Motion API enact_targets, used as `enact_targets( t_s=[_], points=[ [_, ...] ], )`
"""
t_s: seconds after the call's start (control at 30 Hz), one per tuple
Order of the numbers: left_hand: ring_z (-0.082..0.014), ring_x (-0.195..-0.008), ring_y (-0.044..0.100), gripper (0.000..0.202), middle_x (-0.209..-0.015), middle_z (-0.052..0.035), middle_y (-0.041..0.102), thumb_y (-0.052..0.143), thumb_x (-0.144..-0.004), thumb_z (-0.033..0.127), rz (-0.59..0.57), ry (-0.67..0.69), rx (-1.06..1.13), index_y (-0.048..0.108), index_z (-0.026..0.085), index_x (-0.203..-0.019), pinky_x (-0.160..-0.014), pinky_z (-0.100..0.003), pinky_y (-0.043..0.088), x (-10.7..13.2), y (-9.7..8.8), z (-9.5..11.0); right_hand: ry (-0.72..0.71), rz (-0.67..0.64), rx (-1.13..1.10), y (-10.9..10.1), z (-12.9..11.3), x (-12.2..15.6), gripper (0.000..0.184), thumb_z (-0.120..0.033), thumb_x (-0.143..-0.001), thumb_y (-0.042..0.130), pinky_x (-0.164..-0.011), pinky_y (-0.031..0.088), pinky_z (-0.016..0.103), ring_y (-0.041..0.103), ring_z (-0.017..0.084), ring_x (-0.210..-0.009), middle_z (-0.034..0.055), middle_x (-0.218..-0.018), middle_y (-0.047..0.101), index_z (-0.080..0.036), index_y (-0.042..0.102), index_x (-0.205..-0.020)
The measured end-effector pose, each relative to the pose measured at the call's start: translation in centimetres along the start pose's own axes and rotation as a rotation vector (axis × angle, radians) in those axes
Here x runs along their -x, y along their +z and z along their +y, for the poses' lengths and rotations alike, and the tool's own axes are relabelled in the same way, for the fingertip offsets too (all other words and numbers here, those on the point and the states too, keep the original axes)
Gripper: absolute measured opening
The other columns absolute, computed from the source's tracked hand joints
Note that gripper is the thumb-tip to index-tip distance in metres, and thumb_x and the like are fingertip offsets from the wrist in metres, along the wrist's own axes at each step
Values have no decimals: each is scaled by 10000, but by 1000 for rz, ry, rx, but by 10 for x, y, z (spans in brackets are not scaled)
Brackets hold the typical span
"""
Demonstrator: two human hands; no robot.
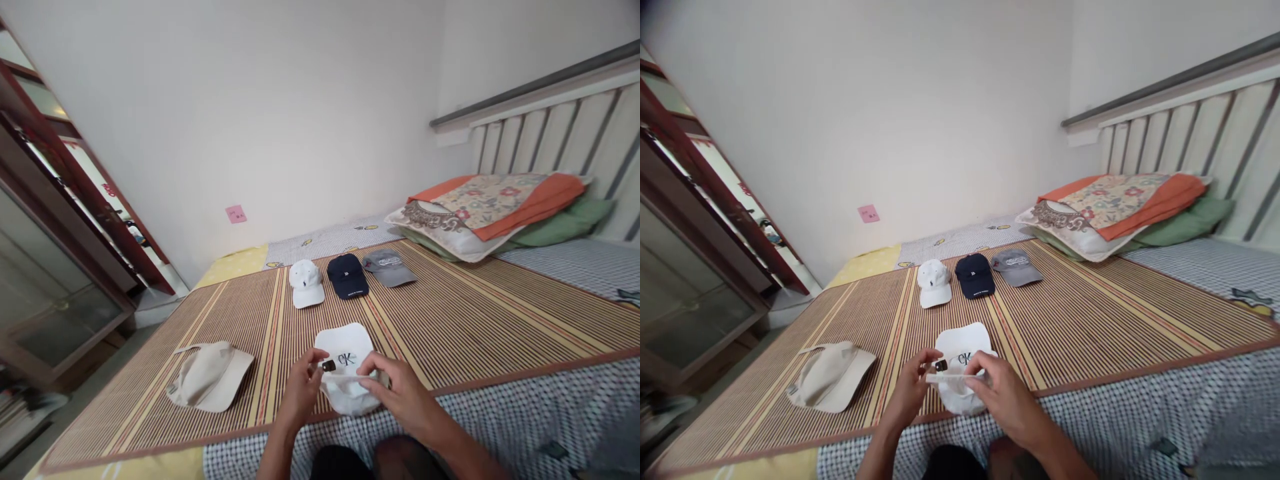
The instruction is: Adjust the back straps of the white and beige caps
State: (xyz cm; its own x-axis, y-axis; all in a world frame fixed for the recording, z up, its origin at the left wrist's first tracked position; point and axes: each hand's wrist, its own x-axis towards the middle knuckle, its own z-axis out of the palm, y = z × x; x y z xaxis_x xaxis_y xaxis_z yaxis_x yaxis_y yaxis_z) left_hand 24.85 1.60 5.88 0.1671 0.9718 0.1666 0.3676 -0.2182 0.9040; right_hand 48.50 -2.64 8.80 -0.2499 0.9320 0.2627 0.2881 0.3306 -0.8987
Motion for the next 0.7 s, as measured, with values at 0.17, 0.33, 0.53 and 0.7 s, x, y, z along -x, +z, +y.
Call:
enact_targets(
  t_s=[0.17,0.33,0.53,0.7],
  points=[
    [-203,-778,578,242,-948,-41,673,645,-769,295,-26,-16,18,653,199,-992,-705,-317,448,-3,-3,4,76,121,-413,-5,22,1,301,-509,-913,705,-674,492,296,679,204,-790,36,-864,747,-218,629,-920],
    [-178,-694,518,188,-794,1,592,685,-789,364,-18,-46,3,589,212,-843,-627,-287,374,-7,-5,2,99,189,-527,-3,22,1,418,-570,-878,750,-740,524,319,710,225,-844,65,-893,772,-199,677,-1056],
    [-198,-756,548,251,-821,-15,604,724,-807,415,-122,-26,31,604,197,-839,-677,-304,400,-9,-12,7,85,250,-483,-3,17,0,399,-578,-892,719,-708,518,313,683,210,-782,59,-856,765,-192,694,-989],
    [-191,-759,533,277,-838,-16,607,738,-824,433,-161,-28,79,620,187,-876,-684,-303,398,-8,-12,7,88,277,-507,-4,19,-1,396,-577,-885,731,-802,563,351,721,239,-866,81,-907,778,-193,702,-974]
  ],
)
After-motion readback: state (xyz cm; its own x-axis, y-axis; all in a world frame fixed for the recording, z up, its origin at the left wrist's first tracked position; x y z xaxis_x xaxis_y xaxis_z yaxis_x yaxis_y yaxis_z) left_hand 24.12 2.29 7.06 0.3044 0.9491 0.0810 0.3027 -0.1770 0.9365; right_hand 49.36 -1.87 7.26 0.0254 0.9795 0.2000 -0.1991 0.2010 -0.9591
